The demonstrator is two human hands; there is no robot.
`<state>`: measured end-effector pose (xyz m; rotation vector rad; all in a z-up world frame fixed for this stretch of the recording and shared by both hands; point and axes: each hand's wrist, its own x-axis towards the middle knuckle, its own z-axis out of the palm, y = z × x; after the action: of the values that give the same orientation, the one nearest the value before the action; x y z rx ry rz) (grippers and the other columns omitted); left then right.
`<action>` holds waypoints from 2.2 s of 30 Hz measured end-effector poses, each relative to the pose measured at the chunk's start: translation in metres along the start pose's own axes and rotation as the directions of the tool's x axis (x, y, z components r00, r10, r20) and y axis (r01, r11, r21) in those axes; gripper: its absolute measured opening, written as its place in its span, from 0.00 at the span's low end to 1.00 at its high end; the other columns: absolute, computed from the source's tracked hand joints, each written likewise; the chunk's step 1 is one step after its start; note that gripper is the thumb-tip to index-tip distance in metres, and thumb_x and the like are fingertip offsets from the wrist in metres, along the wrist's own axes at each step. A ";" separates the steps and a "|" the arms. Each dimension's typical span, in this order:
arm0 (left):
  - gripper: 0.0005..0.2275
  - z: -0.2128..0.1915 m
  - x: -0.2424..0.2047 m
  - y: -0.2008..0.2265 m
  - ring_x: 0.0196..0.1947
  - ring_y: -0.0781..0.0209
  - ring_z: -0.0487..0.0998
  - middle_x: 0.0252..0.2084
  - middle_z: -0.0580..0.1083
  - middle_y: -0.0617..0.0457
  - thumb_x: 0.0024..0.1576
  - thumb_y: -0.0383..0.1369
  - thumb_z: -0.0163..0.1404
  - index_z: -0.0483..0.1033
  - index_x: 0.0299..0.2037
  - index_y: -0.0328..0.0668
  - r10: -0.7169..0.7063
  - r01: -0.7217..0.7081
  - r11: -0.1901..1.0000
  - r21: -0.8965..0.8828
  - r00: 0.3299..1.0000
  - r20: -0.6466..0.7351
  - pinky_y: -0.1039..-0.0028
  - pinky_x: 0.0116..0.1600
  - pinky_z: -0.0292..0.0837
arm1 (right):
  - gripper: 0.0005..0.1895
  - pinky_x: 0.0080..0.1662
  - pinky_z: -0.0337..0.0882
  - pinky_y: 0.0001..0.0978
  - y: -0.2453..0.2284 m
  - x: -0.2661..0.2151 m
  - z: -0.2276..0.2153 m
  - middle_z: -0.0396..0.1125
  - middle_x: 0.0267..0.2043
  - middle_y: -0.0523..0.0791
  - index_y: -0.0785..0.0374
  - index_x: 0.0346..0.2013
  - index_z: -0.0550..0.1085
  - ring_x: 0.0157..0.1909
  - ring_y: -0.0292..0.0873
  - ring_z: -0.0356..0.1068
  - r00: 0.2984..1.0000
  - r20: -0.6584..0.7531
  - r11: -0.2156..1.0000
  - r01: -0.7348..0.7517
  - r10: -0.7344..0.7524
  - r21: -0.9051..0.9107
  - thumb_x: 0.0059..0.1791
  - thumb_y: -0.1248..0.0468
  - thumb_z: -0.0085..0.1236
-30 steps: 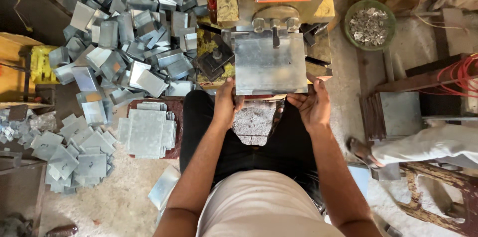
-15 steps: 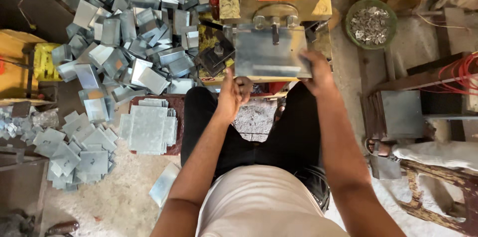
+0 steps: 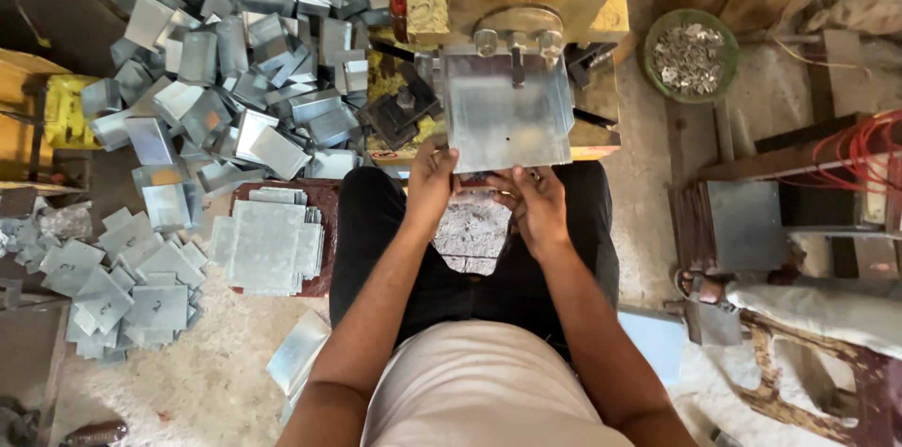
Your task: The person operates a manual hydraulic press to punch holes in rectangular metal sheets. They pick up a sheet from a stack, place it into the press, activate the machine, and then remove the processed sheet to place it on a pile. This repetitive cycle continues for the duration of the clip.
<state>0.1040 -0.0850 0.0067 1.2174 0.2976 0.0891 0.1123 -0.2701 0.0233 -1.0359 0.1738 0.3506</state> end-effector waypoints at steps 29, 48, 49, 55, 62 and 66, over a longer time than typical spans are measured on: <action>0.26 0.006 -0.007 0.003 0.15 0.70 0.65 0.30 0.73 0.53 0.58 0.47 0.53 0.68 0.59 0.34 -0.207 0.187 0.978 0.095 0.939 0.274 0.79 0.18 0.56 | 0.23 0.42 0.76 0.31 0.051 0.016 -0.051 0.73 0.40 0.47 0.69 0.51 0.73 0.39 0.40 0.74 0.995 -0.006 0.986 0.097 -0.099 -0.138 0.51 0.54 0.62; 0.21 0.073 0.033 0.005 0.10 0.65 0.62 0.15 0.67 0.54 0.65 0.49 0.43 0.70 0.28 0.40 -0.477 0.535 0.773 -0.342 0.844 0.244 0.76 0.16 0.53 | 0.32 0.42 0.70 0.37 0.048 0.018 -0.078 0.71 0.38 0.46 0.64 0.51 0.70 0.37 0.43 0.70 0.990 -0.039 0.989 -0.136 0.139 0.052 0.59 0.39 0.33; 0.20 0.072 0.027 0.009 0.10 0.65 0.63 0.15 0.67 0.54 0.66 0.48 0.43 0.70 0.29 0.40 -0.459 0.541 0.773 -0.331 0.838 0.296 0.75 0.17 0.54 | 0.31 0.42 0.70 0.38 0.050 0.016 -0.079 0.71 0.38 0.46 0.63 0.50 0.69 0.37 0.43 0.70 0.987 -0.043 0.987 -0.151 0.153 0.052 0.58 0.39 0.32; 0.14 0.022 -0.046 0.052 0.16 0.61 0.70 0.25 0.72 0.48 0.60 0.41 0.46 0.71 0.45 0.36 -0.408 0.398 0.911 0.107 0.836 0.367 0.71 0.20 0.62 | 0.40 0.56 0.67 0.45 -0.008 0.001 -0.065 0.67 0.55 0.50 0.66 0.66 0.65 0.54 0.49 0.66 0.980 0.157 0.931 -0.165 0.119 0.326 0.56 0.35 0.40; 0.38 -0.001 -0.024 0.086 0.43 0.50 0.81 0.45 0.79 0.39 0.61 0.59 0.37 0.65 0.63 0.24 -0.335 0.390 0.874 -0.291 0.916 0.222 0.64 0.40 0.82 | 0.44 0.61 0.68 0.48 -0.069 -0.004 -0.036 0.61 0.68 0.53 0.63 0.78 0.55 0.61 0.51 0.65 0.946 0.218 0.970 0.243 -0.241 0.017 0.52 0.53 0.62; 0.40 0.005 -0.026 0.088 0.47 0.50 0.83 0.56 0.75 0.48 0.54 0.55 0.44 0.49 0.70 0.33 -0.277 0.324 0.916 -0.237 0.937 0.211 0.66 0.47 0.85 | 0.43 0.51 0.79 0.51 -0.054 0.012 -0.027 0.64 0.61 0.58 0.61 0.75 0.46 0.51 0.56 0.73 0.985 0.096 0.987 0.137 -0.145 0.089 0.53 0.62 0.60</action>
<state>0.0883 -0.0646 0.0950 0.8904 0.3073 -0.2385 0.1435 -0.3154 0.0497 -0.9412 0.0227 0.2648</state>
